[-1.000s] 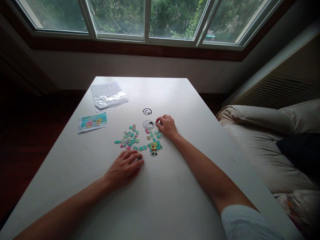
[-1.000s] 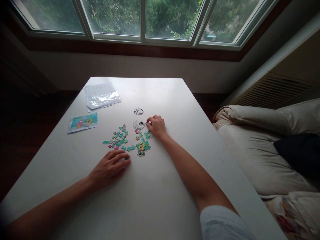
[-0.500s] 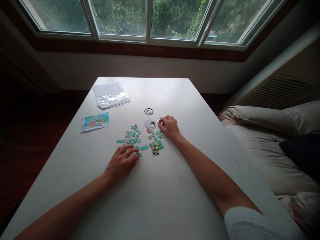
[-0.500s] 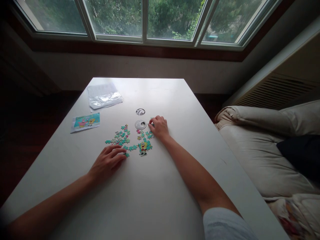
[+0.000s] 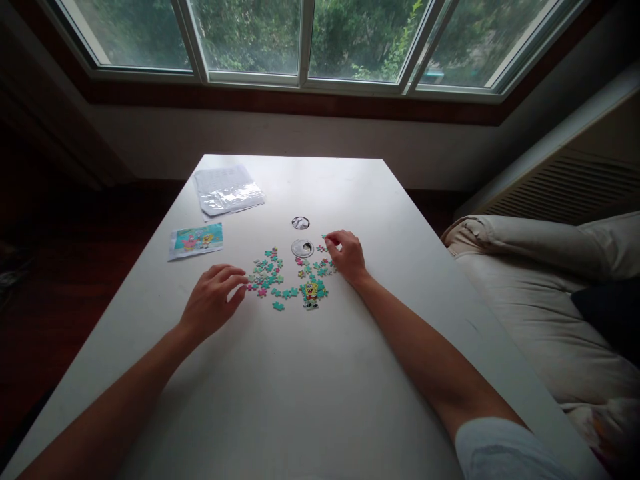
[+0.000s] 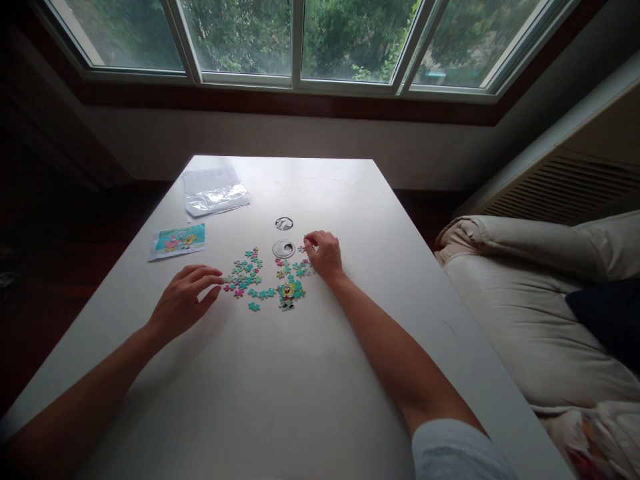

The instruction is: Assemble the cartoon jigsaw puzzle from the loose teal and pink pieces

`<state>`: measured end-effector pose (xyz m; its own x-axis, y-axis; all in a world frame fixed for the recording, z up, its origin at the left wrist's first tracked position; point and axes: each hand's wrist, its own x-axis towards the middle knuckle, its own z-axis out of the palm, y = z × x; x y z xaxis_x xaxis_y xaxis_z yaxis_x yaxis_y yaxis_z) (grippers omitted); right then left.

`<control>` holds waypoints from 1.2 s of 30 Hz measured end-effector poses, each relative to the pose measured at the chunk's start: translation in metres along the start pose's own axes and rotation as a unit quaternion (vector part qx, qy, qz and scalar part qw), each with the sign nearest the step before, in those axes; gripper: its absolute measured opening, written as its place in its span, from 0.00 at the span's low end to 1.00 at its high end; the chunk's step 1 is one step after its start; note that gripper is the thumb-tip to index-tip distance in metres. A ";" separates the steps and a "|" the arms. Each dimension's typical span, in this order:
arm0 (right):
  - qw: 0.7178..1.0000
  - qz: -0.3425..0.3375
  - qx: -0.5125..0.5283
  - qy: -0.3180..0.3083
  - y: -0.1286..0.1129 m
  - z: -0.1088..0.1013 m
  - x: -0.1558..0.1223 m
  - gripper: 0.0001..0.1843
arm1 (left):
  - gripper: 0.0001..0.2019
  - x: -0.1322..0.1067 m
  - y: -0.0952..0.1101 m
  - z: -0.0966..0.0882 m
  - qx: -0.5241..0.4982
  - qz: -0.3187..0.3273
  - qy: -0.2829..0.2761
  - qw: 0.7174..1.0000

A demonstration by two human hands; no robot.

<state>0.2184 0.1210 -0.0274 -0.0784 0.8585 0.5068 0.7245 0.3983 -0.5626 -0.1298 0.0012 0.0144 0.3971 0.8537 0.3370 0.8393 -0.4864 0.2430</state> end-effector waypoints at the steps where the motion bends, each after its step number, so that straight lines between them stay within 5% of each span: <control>1: 1.000 0.001 0.016 0.003 -0.001 -0.003 0.001 0.08 | 0.09 0.001 -0.004 0.000 -0.003 -0.007 -0.004 1.000; 13: 0.994 0.008 0.083 -0.071 0.005 -0.018 -0.003 0.09 | 0.09 0.021 0.003 0.012 0.007 -0.042 -0.063 0.997; 22: 0.990 0.099 0.100 -0.010 0.022 -0.038 -0.023 0.11 | 0.06 0.034 0.015 0.028 0.063 -0.070 -0.062 0.994; 30: 0.992 0.074 0.090 -0.048 0.014 -0.024 -0.029 0.11 | 0.10 0.025 0.022 0.039 0.052 -0.069 -0.022 0.996; 36: 0.990 0.101 0.099 0.008 0.020 -0.028 -0.027 0.11 | 0.11 0.023 0.021 0.038 0.041 -0.068 -0.030 0.996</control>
<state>0.2543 0.0969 -0.0347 0.0666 0.9224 0.3805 0.5751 0.2761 -0.7701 -0.0886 0.0176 -0.0070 0.2965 0.9217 0.2502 0.9138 -0.3499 0.2063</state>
